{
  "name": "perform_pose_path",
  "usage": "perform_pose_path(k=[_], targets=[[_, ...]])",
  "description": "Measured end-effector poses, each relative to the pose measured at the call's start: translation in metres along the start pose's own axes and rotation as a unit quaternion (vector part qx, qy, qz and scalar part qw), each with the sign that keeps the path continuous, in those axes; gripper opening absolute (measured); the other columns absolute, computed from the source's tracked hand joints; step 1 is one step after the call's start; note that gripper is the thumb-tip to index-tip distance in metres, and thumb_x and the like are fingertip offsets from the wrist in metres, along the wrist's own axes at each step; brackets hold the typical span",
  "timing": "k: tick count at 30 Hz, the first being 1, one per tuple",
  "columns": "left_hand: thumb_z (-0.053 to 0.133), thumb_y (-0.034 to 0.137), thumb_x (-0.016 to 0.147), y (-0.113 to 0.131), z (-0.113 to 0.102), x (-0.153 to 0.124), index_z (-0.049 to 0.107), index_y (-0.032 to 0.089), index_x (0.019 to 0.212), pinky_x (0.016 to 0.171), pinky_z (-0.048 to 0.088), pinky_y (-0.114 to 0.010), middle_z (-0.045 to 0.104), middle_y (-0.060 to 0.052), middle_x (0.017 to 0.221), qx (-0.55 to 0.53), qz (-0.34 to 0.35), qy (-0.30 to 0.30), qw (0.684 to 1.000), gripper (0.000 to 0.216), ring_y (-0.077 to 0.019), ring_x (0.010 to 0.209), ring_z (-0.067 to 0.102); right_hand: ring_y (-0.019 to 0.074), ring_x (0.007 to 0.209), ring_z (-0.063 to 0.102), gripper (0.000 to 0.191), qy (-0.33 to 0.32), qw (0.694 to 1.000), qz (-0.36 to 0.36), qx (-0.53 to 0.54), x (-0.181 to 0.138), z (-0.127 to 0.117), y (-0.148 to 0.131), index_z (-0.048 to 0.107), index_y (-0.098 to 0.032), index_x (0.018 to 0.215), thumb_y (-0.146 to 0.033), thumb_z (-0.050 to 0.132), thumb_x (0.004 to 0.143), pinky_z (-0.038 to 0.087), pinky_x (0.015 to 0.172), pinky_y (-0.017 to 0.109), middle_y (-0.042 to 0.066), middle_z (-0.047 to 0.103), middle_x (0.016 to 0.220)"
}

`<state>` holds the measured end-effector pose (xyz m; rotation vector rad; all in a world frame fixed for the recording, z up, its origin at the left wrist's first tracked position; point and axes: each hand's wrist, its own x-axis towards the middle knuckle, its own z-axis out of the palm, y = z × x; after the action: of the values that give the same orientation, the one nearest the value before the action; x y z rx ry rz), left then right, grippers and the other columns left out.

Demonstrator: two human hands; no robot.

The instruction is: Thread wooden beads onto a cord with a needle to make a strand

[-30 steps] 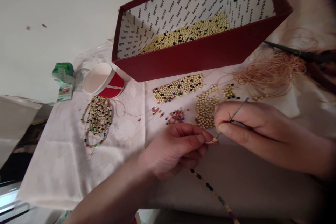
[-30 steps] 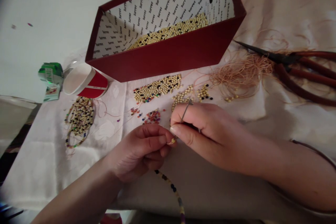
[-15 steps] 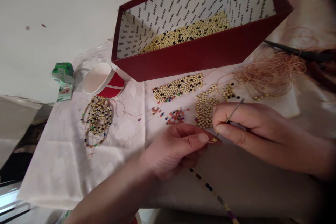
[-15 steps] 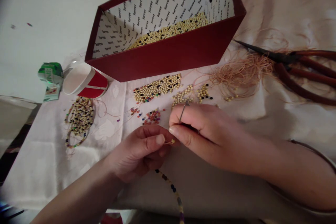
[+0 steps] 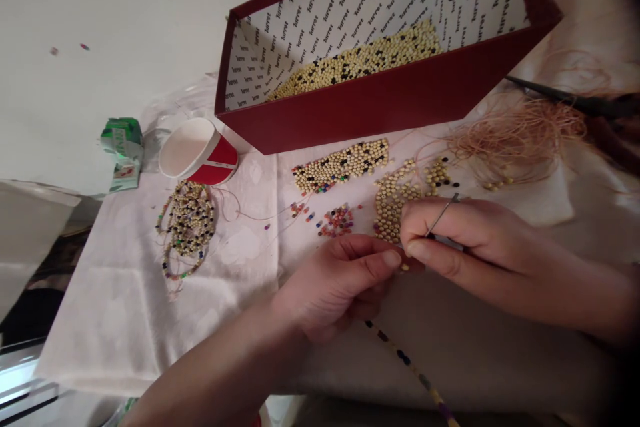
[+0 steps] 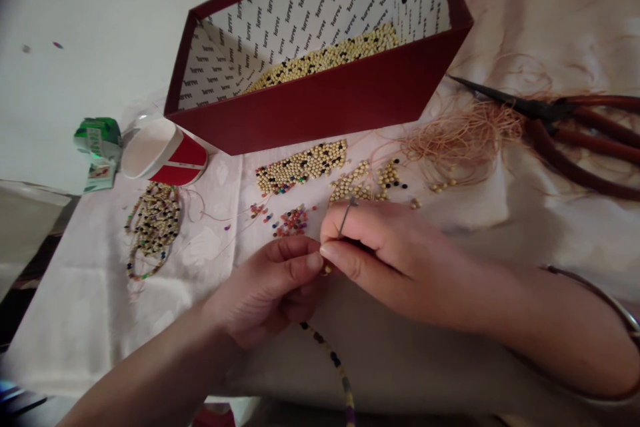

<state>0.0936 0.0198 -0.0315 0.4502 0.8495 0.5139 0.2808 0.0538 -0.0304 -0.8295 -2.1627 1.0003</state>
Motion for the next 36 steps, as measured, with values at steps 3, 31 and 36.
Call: perform_pose_path(k=[3,31,36], targets=[[0.068,0.038,0.085,-0.0009,-0.0025,0.0001,0.055,0.015,0.076,0.041,0.009,-0.020,0.025,0.009,0.055,-0.013,0.003,-0.029,0.999,0.027,-0.0056,0.047,0.014,0.0100,0.054,0.046,0.023,-0.001,1.000,-0.005,-0.007,0.0003,-0.0003,0.0015,0.050,-0.021,0.071,-0.021,0.048,0.094,0.036,0.051,0.023,-0.004,0.050,0.060],[0.078,0.037,0.074,0.0028,-0.0010,-0.0011,0.061,0.013,0.080,0.040,0.010,-0.020,0.038,0.007,0.056,-0.007,-0.025,-0.048,0.999,0.030,-0.0035,0.044,0.022,0.0082,0.056,0.049,0.028,-0.005,0.996,-0.021,0.086,0.0010,0.0027,-0.0013,0.051,-0.019,0.066,-0.020,0.047,0.094,0.039,0.054,0.020,-0.003,0.052,0.061],[0.078,0.034,0.075,0.0026,-0.0017,-0.0014,0.060,0.013,0.079,0.041,0.011,-0.019,0.036,0.007,0.058,-0.017,-0.023,-0.054,0.998,0.028,-0.0033,0.045,0.023,0.0079,0.055,0.049,0.026,0.002,0.996,-0.030,0.085,0.0028,0.0028,-0.0023,0.051,-0.019,0.068,-0.019,0.048,0.093,0.040,0.054,0.019,-0.004,0.052,0.060]])
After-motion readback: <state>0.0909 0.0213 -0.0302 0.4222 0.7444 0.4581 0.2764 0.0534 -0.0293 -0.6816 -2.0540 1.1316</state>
